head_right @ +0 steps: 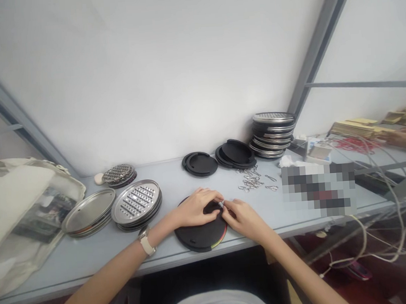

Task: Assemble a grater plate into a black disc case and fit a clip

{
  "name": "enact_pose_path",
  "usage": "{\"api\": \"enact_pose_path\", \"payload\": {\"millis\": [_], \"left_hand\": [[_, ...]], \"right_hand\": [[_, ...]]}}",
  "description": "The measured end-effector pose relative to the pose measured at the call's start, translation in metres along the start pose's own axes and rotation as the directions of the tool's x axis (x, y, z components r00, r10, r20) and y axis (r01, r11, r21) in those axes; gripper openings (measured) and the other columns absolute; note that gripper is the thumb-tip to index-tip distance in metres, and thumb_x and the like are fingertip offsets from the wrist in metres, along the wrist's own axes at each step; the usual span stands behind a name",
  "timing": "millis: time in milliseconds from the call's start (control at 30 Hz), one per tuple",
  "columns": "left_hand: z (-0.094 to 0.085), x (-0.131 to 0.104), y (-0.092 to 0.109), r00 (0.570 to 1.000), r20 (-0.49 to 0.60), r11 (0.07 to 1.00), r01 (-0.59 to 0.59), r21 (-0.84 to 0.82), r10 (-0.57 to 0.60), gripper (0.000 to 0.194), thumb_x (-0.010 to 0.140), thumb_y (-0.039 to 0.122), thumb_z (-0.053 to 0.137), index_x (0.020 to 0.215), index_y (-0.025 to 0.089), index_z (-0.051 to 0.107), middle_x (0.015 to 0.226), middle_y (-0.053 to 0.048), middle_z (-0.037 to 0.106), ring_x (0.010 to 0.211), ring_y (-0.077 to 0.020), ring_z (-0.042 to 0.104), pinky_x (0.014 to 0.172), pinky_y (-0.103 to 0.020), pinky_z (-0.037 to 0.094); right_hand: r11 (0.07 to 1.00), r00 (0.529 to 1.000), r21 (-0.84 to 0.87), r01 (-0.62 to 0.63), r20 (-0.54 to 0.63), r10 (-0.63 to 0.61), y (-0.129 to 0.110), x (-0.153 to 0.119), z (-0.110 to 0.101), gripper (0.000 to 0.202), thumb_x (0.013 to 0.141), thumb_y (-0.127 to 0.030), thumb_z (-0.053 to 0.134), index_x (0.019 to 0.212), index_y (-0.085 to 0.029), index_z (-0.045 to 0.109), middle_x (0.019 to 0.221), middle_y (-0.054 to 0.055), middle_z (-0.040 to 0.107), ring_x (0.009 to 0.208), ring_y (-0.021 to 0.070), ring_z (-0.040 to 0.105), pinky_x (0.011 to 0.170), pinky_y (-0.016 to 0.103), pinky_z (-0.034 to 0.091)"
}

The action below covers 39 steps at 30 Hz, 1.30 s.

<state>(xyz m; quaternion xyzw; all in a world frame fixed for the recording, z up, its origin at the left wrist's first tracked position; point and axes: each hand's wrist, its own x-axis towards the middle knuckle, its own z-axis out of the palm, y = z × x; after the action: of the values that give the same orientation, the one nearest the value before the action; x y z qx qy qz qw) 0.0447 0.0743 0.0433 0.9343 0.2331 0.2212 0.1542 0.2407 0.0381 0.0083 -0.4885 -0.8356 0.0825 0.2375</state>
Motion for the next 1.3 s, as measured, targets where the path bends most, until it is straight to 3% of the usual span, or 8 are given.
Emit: {"api": "enact_pose_path", "payload": {"millis": [467,700,1300], "left_hand": [[-0.0001,0.0003,-0.0005,1.0,0.01,0.999,-0.015,-0.031,0.015,0.024,0.085,0.019,0.053,0.109,0.021,0.052,0.107,-0.004,0.064,0.103,-0.0198,0.057,0.097,-0.034,0.037],[-0.0007,0.0005,0.0003,1.0,0.009,0.998,0.008,-0.06,-0.008,0.023,0.084,0.018,0.054,0.107,0.021,0.051,0.104,-0.005,0.064,0.101,-0.0202,0.057,0.095,-0.034,0.038],[0.0009,0.0005,-0.0021,1.0,0.003,0.999,-0.014,-0.05,0.014,0.017,0.085,0.019,0.054,0.102,0.02,0.05,0.1,-0.004,0.062,0.098,-0.0192,0.057,0.094,-0.032,0.039]], "right_hand": [[1.0,1.0,0.007,0.005,-0.003,-0.005,0.0029,-0.0001,0.0013,0.03,0.094,-0.025,0.035,0.08,-0.017,0.06,0.063,0.003,0.056,0.057,0.0163,0.053,0.056,0.026,0.037],[0.997,1.0,0.074,-0.011,0.012,0.01,-0.0003,-0.0008,-0.0005,0.027,0.094,-0.025,0.035,0.098,-0.017,0.06,0.072,0.005,0.062,0.064,0.018,0.057,0.059,0.027,0.04],[0.999,1.0,0.036,-0.003,0.022,0.003,0.001,0.0001,0.0013,0.024,0.095,-0.024,0.034,0.087,-0.019,0.056,0.068,0.002,0.057,0.061,0.017,0.054,0.058,0.027,0.038]]}}
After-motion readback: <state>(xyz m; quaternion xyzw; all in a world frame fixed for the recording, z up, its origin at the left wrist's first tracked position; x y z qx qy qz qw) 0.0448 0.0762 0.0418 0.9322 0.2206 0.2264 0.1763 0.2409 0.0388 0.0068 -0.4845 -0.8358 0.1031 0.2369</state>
